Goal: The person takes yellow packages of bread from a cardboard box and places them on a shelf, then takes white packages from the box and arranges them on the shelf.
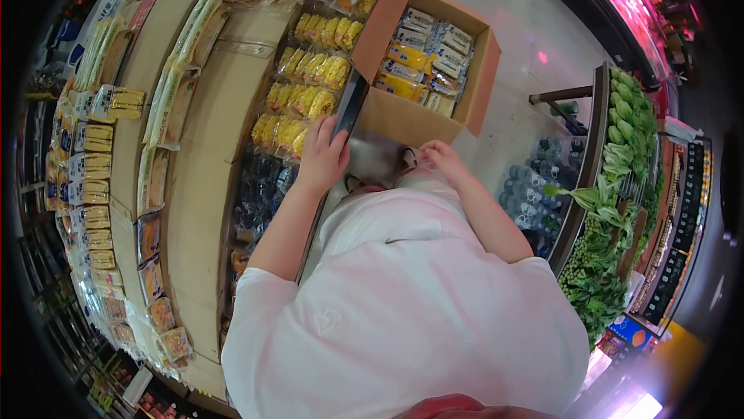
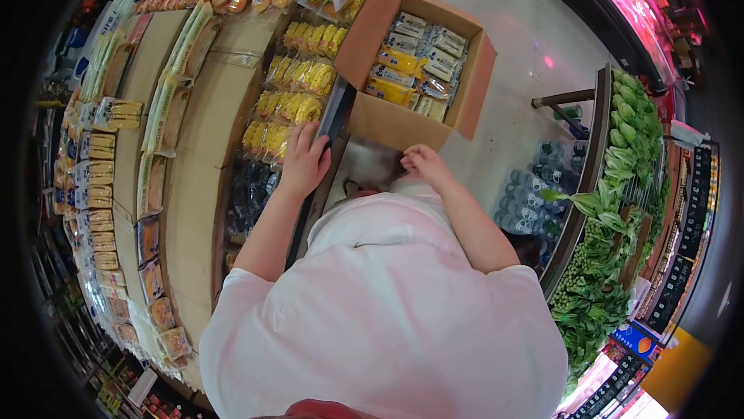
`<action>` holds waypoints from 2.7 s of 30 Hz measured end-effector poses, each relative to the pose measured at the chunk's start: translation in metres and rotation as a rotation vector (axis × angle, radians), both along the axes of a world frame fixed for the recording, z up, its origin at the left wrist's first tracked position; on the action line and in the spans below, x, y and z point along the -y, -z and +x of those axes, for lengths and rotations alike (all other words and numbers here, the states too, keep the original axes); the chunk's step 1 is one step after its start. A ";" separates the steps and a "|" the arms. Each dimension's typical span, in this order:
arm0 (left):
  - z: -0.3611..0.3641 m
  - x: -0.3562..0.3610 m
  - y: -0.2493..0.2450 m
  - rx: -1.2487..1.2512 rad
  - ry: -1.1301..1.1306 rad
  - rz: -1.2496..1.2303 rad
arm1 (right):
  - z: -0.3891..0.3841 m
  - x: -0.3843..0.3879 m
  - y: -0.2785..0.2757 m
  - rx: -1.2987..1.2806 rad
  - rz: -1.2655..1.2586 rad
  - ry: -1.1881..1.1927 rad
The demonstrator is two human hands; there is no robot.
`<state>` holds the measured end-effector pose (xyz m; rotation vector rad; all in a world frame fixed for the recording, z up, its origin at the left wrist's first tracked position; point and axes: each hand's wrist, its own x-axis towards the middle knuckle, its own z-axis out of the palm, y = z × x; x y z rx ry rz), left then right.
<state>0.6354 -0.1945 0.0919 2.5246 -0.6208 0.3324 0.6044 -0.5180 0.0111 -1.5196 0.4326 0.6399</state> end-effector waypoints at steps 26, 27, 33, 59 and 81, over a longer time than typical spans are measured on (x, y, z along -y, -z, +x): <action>-0.118 0.137 0.039 -0.618 -0.668 -0.180 | 0.245 -0.004 0.177 0.306 -0.882 -1.008; -0.122 0.144 0.040 -0.655 -0.692 -0.214 | 0.244 -0.002 0.202 0.325 -0.846 -1.021; -0.133 0.160 0.031 -0.667 -0.875 -0.252 | 0.281 0.022 0.090 0.671 -0.823 -1.135; -0.159 0.174 0.036 -0.529 -0.788 -0.089 | 0.252 0.079 0.090 0.621 -0.593 -0.746; -0.065 0.201 -0.061 -0.376 -0.730 -1.714 | 0.091 0.000 -0.136 0.681 0.112 -1.033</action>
